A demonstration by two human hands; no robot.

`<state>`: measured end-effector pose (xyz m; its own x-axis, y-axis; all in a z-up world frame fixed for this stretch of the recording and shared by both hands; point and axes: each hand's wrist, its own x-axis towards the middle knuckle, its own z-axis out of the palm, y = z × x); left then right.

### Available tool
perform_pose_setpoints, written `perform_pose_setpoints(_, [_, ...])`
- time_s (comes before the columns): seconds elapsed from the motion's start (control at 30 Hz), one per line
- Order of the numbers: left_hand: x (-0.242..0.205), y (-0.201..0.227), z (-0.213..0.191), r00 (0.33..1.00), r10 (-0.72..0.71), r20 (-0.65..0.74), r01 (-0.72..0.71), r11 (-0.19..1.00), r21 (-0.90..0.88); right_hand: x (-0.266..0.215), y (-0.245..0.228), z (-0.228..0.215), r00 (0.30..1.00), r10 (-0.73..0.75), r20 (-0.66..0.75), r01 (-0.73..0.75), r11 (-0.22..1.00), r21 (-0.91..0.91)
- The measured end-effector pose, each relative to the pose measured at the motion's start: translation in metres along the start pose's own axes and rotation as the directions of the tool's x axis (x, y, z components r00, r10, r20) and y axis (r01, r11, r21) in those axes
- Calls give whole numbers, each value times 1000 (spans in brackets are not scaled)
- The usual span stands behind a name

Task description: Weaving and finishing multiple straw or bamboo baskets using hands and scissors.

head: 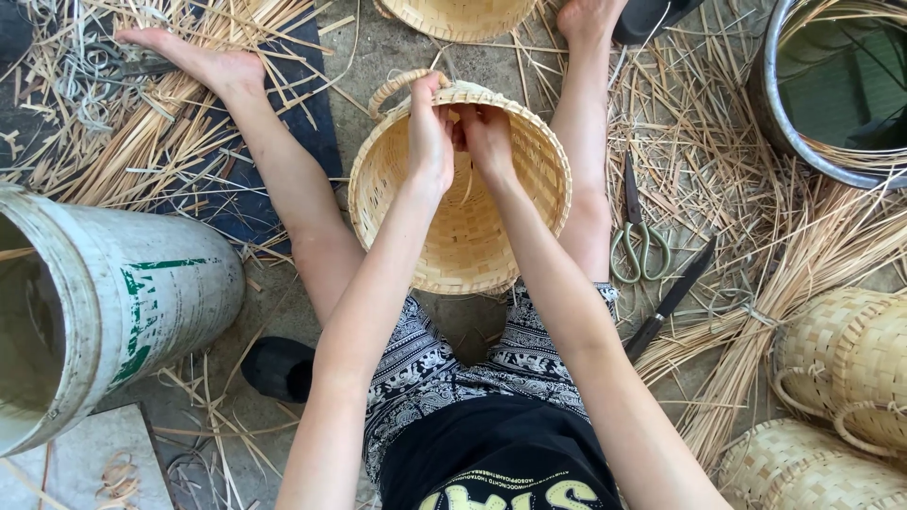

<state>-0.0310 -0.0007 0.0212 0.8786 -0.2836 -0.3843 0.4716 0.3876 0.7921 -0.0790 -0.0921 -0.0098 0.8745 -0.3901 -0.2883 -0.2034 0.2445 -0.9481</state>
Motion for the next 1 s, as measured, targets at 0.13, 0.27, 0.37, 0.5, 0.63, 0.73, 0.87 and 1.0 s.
perform_pose_setpoints(0.13, [-15,6,-19,1000,-4,26,7,992,-122,-106,-71,-13,840,-500,211,535,696,-479])
perform_pose_setpoints(0.27, [-66,48,-34,963,-58,263,134,950,-281,-189,-133,-45,905,-197,378,388,746,-541])
perform_pose_setpoints(0.37, [-83,58,-53,895,-141,422,243,950,-198,-159,-139,-53,954,-289,86,252,608,-753])
perform_pose_setpoints(0.5, [-68,33,-92,844,-271,463,330,943,-50,-135,-69,-49,794,-558,242,556,503,-661])
perform_pose_setpoints(0.63, [-56,-10,-133,820,-405,406,397,912,108,-160,-39,-49,781,-599,175,558,545,-625])
perform_pose_setpoints(0.73, [-64,4,-117,812,-433,392,400,901,165,-154,-47,-92,854,-517,-54,443,779,-443])
perform_pose_setpoints(0.87, [-78,7,-120,821,-426,381,417,902,111,-146,-120,-117,853,-503,-139,483,862,-154])
perform_pose_setpoints(1.0, [-100,42,-93,811,-364,457,362,927,98,-123,-143,-133,904,-427,-12,400,856,-328])
